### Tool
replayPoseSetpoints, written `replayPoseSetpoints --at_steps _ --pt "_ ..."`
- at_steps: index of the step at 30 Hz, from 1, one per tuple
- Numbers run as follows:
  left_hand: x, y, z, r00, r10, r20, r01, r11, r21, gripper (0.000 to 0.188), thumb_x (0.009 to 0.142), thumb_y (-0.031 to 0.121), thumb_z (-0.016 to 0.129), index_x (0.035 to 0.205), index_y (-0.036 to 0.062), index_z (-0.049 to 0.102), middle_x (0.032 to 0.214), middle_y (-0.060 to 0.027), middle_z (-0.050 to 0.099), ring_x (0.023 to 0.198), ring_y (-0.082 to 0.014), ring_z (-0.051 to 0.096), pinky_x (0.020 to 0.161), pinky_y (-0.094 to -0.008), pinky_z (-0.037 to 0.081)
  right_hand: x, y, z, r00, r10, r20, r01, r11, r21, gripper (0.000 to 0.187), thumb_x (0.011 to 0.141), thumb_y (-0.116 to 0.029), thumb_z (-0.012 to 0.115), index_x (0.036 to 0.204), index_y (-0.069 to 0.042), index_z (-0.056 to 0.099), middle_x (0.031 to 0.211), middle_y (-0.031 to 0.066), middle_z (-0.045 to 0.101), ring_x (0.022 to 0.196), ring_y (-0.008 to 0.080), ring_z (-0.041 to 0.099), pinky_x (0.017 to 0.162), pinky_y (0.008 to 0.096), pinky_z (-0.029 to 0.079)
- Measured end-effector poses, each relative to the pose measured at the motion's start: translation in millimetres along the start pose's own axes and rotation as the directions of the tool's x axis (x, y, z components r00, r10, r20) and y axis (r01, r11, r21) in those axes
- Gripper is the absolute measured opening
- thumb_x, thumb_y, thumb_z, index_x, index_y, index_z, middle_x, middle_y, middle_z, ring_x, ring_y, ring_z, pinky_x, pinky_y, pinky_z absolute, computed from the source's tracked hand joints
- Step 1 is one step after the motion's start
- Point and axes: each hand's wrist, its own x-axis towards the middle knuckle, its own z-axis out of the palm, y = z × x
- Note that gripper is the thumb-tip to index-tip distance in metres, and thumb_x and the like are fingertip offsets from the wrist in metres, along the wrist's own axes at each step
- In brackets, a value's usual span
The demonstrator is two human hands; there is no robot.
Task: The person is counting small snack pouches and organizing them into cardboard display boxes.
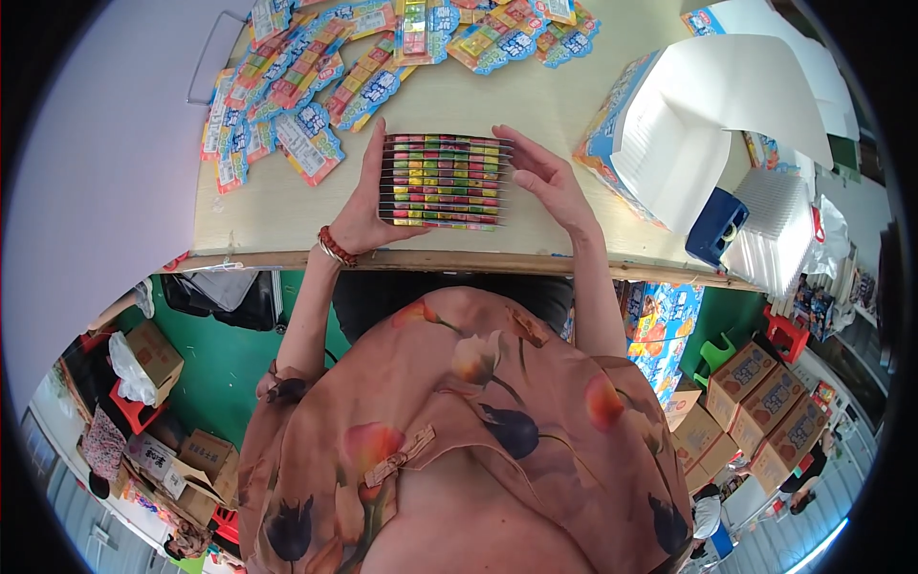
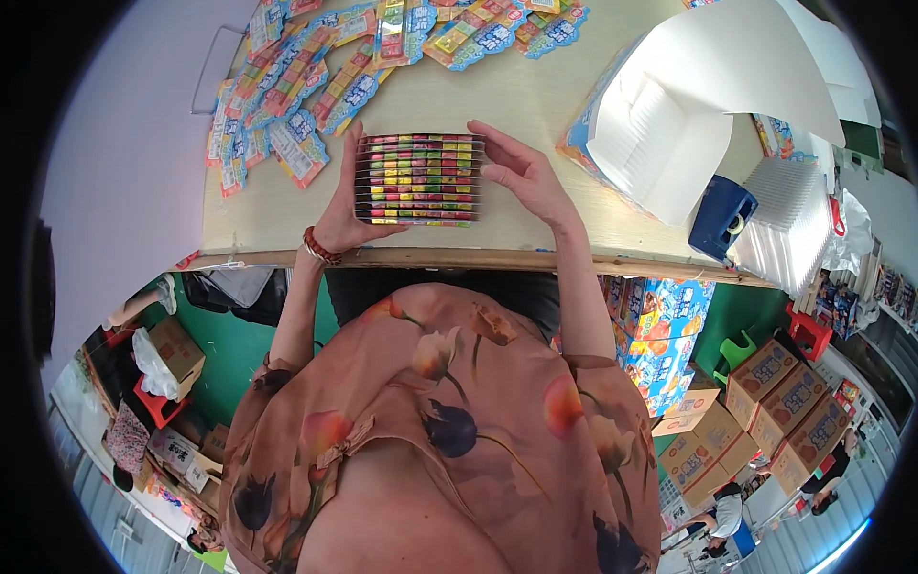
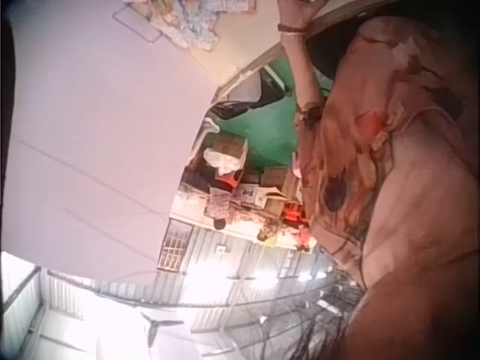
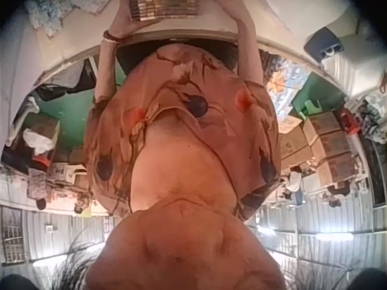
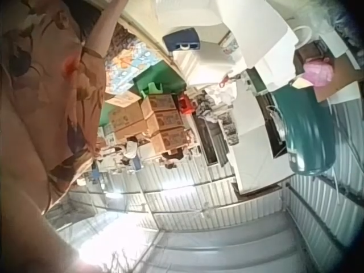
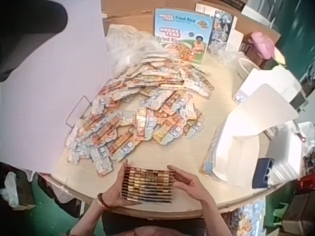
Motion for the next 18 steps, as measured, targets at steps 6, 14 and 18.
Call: replayPoseSetpoints --at_steps 6,14,18 --pt "4.0 10.1 2.8 0.998 0.05 -0.028 -0.049 0.999 0.024 0.135 0.061 0.016 0.089 0.147 0.0053 -0.015 0.146 -0.0178 0.03 0.132 -0.0271 0.037 0.109 -0.0374 0.031 -1.6 2.0 1.8 0.999 0.021 -0.044 -0.021 1.0 0.01 0.058 0.09 -0.014 0.06 0.142 -0.003 0.037 0.143 0.0103 0.043 0.133 0.0221 0.04 0.112 0.036 0.029" --pt "0.5 2.0 0.3 1.0 -0.021 -0.013 0.021 0.999 0.046 0.129 0.06 0.018 0.09 0.15 0.0082 -0.003 0.155 -0.0204 -0.004 0.143 -0.0275 0.015 0.112 -0.0402 0.026 -1.0 6.9 7.8 0.996 -0.031 -0.079 0.031 1.0 -0.001 0.059 0.091 -0.002 0.056 0.145 -0.006 0.032 0.148 0.0082 0.037 0.135 0.0192 0.036 0.112 0.0337 0.029" --pt "2.1 6.0 0.7 0.992 0.102 -0.077 -0.085 0.978 0.192 0.128 0.056 0.023 0.092 0.149 0.0071 0.005 0.154 -0.0241 -0.009 0.144 -0.0296 0.011 0.113 -0.0406 0.025 -3.3 7.2 15.8 0.982 -0.063 -0.176 0.063 0.998 -0.005 0.064 0.09 -0.001 0.057 0.146 -0.007 0.027 0.153 0.0084 0.025 0.138 0.0196 0.03 0.113 0.0364 0.028"
